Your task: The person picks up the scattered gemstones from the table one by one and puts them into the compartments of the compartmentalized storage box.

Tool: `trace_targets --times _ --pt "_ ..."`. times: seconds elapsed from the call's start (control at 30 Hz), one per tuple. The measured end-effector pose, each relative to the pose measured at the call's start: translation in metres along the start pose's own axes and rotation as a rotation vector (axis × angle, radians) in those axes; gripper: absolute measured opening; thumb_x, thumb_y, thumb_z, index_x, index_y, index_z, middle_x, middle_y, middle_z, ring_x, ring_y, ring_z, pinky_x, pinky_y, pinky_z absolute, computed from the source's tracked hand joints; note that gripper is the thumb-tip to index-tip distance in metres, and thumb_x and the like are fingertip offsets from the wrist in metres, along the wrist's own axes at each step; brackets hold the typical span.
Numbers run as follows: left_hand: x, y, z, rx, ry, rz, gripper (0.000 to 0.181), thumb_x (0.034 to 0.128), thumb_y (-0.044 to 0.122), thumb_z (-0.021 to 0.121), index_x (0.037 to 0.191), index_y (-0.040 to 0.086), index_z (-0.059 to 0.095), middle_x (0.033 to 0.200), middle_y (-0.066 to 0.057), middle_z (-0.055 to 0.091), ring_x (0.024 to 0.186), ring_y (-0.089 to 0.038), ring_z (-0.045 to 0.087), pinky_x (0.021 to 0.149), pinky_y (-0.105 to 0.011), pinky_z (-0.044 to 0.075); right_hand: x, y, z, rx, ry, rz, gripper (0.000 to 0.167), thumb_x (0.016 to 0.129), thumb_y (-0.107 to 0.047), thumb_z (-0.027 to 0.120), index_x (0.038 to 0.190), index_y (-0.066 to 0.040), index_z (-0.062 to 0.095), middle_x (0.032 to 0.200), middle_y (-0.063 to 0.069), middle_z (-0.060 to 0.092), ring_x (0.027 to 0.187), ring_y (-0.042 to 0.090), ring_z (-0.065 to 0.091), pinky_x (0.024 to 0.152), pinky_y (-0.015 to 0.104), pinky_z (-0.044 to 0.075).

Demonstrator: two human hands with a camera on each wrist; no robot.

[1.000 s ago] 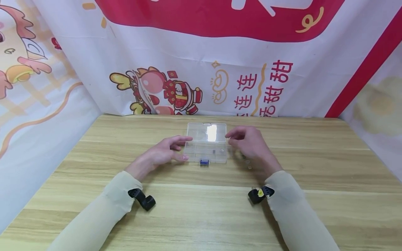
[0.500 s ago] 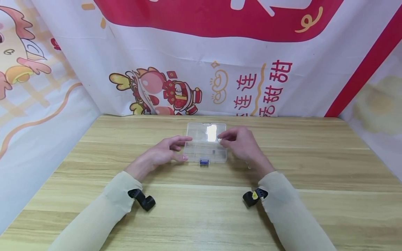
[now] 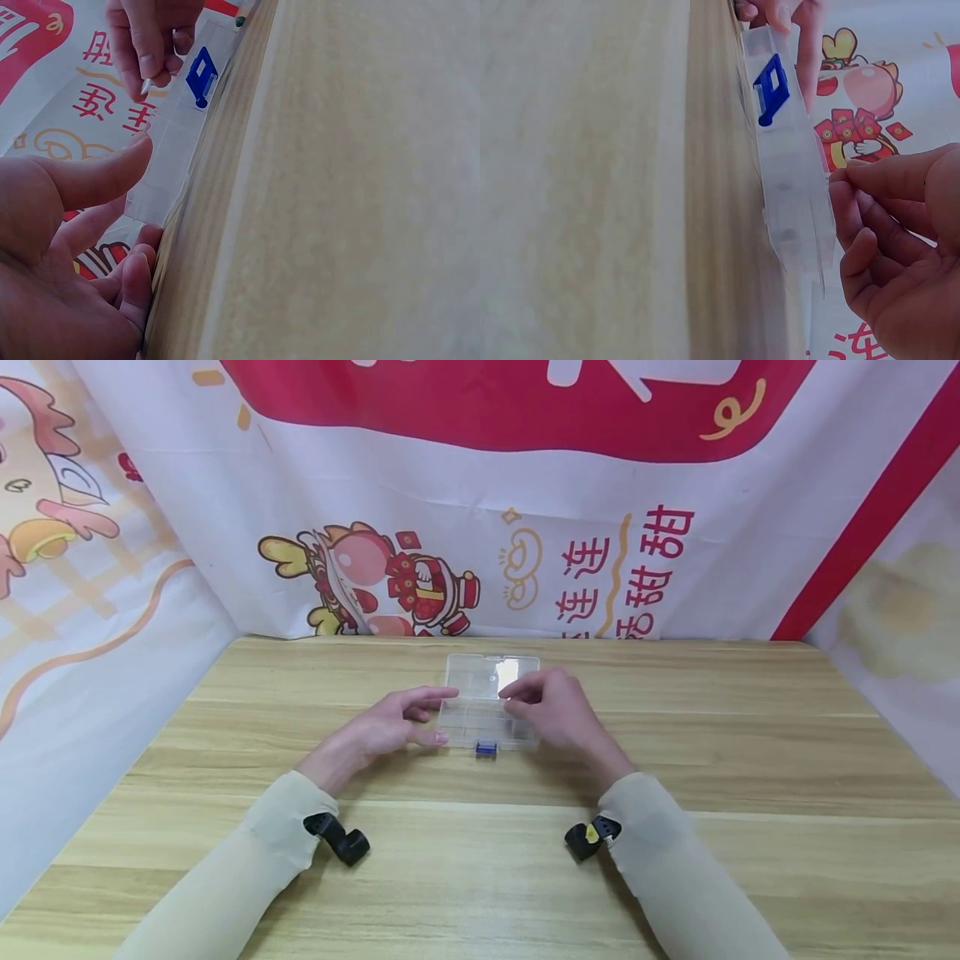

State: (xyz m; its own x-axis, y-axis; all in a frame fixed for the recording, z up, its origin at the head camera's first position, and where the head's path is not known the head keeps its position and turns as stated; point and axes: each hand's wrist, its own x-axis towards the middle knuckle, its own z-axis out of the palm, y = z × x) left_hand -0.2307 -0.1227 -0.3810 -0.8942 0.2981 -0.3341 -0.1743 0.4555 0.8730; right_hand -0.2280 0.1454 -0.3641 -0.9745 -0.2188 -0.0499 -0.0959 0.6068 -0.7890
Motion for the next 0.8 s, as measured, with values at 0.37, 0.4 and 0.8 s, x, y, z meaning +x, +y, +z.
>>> trace_targets --times 0.37,0.4,0.8 --pt "-0.002 0.000 -0.001 0.006 0.008 0.000 0.067 0.0901 0.015 0.083 0.148 0.039 0.060 0.157 -0.001 0.052 0.131 -0.027 0.047 0.107 -0.044 0.042 0.002 -0.005 0.012 -0.002 -0.028 -0.002 0.019 0.100 -0.015 0.072 0.118 -0.016 0.080 0.113 0.005 0.074 0.101 0.024 0.064 0.087 0.036 0.054" --pt "-0.001 -0.001 -0.001 0.005 0.009 -0.001 0.067 0.0898 0.014 0.083 0.148 0.039 0.060 0.156 0.000 0.052 0.131 -0.027 0.047 0.107 -0.044 0.041 0.002 -0.006 0.013 -0.008 -0.030 0.000 0.019 0.100 -0.015 0.072 0.117 -0.016 0.080 0.113 0.004 0.074 0.102 0.024 0.064 0.088 0.036 0.055" --pt "0.001 0.001 0.000 -0.013 0.011 0.003 0.068 0.0882 0.013 0.084 0.147 0.040 0.061 0.155 -0.001 0.052 0.131 -0.027 0.046 0.110 -0.045 0.040 0.003 -0.009 0.014 -0.057 -0.027 0.041 0.016 0.100 -0.015 0.072 0.115 -0.014 0.080 0.112 0.006 0.074 0.101 0.023 0.064 0.087 0.034 0.054"
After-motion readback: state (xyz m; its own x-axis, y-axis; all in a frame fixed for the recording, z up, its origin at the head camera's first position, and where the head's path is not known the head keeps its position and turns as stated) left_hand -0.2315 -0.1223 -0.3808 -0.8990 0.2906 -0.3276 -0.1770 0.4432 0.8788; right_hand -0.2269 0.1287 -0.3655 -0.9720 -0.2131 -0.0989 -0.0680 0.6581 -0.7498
